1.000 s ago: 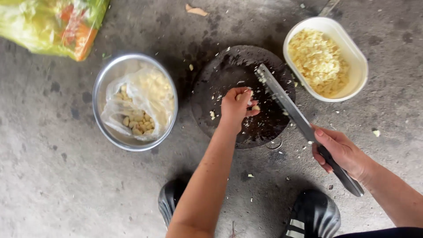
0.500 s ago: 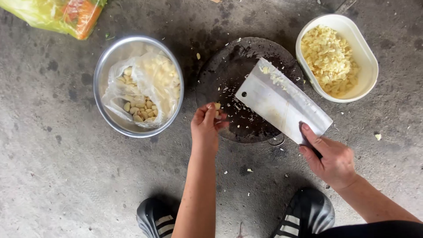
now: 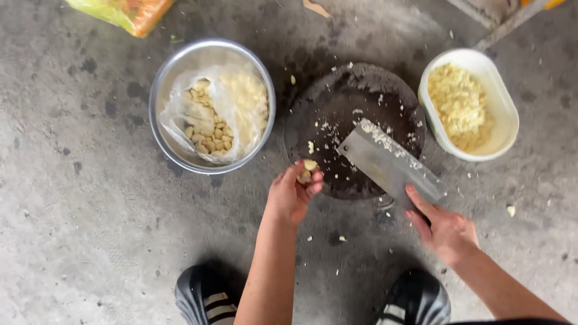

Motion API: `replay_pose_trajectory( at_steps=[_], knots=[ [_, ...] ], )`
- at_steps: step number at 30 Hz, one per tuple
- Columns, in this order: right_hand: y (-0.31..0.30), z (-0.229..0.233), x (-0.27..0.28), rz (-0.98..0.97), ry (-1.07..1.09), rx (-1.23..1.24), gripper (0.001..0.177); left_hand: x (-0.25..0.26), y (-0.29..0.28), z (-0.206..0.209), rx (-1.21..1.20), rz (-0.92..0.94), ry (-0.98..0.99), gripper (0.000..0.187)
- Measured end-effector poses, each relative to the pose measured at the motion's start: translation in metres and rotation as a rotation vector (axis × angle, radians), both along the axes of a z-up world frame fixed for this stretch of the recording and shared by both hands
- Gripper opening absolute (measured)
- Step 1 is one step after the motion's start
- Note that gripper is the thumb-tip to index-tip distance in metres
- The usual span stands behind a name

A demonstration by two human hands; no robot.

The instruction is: The person is chopping garlic cloves on a round wooden cutting board using a large cleaver. They repeatedly take garlic cloves from a metal bowl, chop them into small pieces, and then transfer the chopped garlic into a white plastic container.

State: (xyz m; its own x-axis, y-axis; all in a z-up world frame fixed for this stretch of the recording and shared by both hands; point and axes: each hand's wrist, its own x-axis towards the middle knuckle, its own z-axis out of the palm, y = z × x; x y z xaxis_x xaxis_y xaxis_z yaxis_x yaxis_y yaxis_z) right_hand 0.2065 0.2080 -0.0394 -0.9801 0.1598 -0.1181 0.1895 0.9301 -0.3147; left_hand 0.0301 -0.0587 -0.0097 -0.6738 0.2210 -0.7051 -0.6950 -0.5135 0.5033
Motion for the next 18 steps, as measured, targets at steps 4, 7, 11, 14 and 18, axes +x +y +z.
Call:
replay_pose_trajectory(
  at_steps=[4, 7, 11, 14, 18],
  knots=[
    [-0.016, 0.051, -0.012, -0.397, -0.442, -0.523, 0.054, 0.008, -0.004, 0.009, 0.022, -0.029, -0.032, 0.021],
    [-0.019, 0.07, -0.013, -0.641, -0.388, -1.115, 0.053, 0.01, 0.001, 0.008, -0.006, -0.003, -0.024, 0.018],
    [-0.017, 0.06, -0.014, -0.516, -0.38, -1.348, 0.051, 0.01, 0.012, 0.008, -0.136, -0.036, 0.016, 0.018],
    [-0.031, 0.054, -0.023, -0.395, -0.37, -1.57, 0.051, 0.01, 0.021, 0.015, -0.139, -0.077, 0.036, 0.018],
    [-0.031, 0.063, -0.032, -0.463, -0.42, -1.618, 0.048, 0.002, 0.047, 0.003, -0.151, -0.099, 0.105, 0.016]
  ],
)
